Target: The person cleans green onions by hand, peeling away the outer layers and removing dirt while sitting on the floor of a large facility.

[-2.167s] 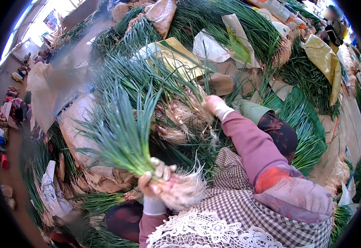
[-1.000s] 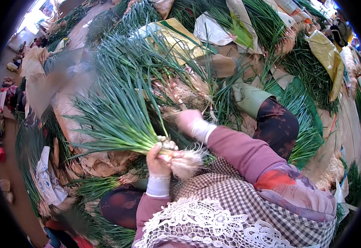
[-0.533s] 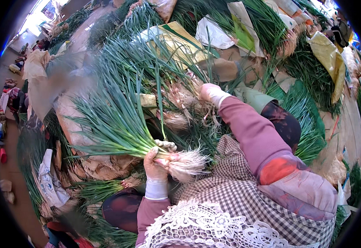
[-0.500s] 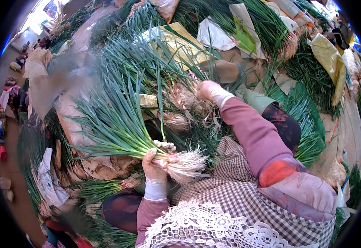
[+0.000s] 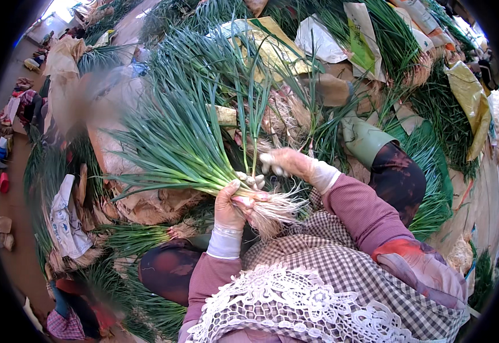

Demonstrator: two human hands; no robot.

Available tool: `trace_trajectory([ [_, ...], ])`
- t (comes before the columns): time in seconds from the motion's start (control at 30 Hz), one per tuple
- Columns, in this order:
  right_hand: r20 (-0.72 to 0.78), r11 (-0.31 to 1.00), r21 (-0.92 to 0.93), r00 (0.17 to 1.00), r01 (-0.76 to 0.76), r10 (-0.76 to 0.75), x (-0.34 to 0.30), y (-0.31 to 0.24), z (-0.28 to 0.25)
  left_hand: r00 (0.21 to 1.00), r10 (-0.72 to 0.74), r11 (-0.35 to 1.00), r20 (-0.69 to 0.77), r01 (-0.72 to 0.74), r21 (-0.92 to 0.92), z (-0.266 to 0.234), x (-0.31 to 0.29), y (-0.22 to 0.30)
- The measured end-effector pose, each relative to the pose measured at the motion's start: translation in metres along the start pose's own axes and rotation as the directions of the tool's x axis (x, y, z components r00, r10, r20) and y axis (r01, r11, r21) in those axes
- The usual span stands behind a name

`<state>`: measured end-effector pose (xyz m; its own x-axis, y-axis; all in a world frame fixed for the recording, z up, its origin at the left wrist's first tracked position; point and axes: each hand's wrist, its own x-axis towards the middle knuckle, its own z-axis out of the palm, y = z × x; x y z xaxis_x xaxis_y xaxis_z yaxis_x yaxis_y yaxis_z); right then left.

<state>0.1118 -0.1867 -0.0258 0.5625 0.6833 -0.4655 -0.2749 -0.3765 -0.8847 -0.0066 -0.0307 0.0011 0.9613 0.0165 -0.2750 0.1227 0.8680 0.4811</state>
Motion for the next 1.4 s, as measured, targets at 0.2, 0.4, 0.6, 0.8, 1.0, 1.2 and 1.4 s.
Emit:
trace_trajectory([
  [0.2, -0.365, 0.616, -0.746, 0.929, -0.252, -0.062, 0.017, -0.058, 0.02, 0.985, -0.151, 0.966, -0.088, 0.166, 0.196, -0.015, 0.002, -0.008],
  [0.4, -0.11, 0.342, -0.918, 0.701, 0.2, -0.705, 0.021, -0.036, 0.044, 0.992, -0.118, 0.99, -0.038, 0.12, 0.077, -0.008, -0.001, -0.004],
  [0.6, -0.812, 0.949, -0.315, 0.518, -0.004, -0.267, 0.028, 0.018, -0.012, 0.987, 0.054, 0.996, 0.152, -0.063, 0.056, 0.028, -0.01, 0.007],
  [0.8, -0.146, 0.848, -0.36, 0.921, -0.389, 0.361, -0.006, 0.031, -0.011, 0.968, 0.128, 0.991, 0.214, -0.133, 0.007, 0.015, -0.012, 0.022],
  [1.0, -0.685, 0.935, 0.341, 0.657, -0.094, 0.316, 0.054, 0.143, -0.119, 0.997, 0.051, 0.986, 0.058, -0.06, 0.159, 0.001, -0.006, 0.006],
  [1.2, -0.849, 0.873, -0.198, 0.523, -0.446, 0.075, 0.033, 0.107, -0.097, 0.999, 0.039, 0.988, 0.028, -0.043, 0.148, -0.006, -0.007, 0.007],
  [1.4, -0.664, 0.746, -0.224, 0.658, -0.628, 0.354, 0.044, 0.111, -0.098, 0.998, 0.036, 0.988, 0.058, -0.044, 0.149, 0.002, 0.002, 0.003],
])
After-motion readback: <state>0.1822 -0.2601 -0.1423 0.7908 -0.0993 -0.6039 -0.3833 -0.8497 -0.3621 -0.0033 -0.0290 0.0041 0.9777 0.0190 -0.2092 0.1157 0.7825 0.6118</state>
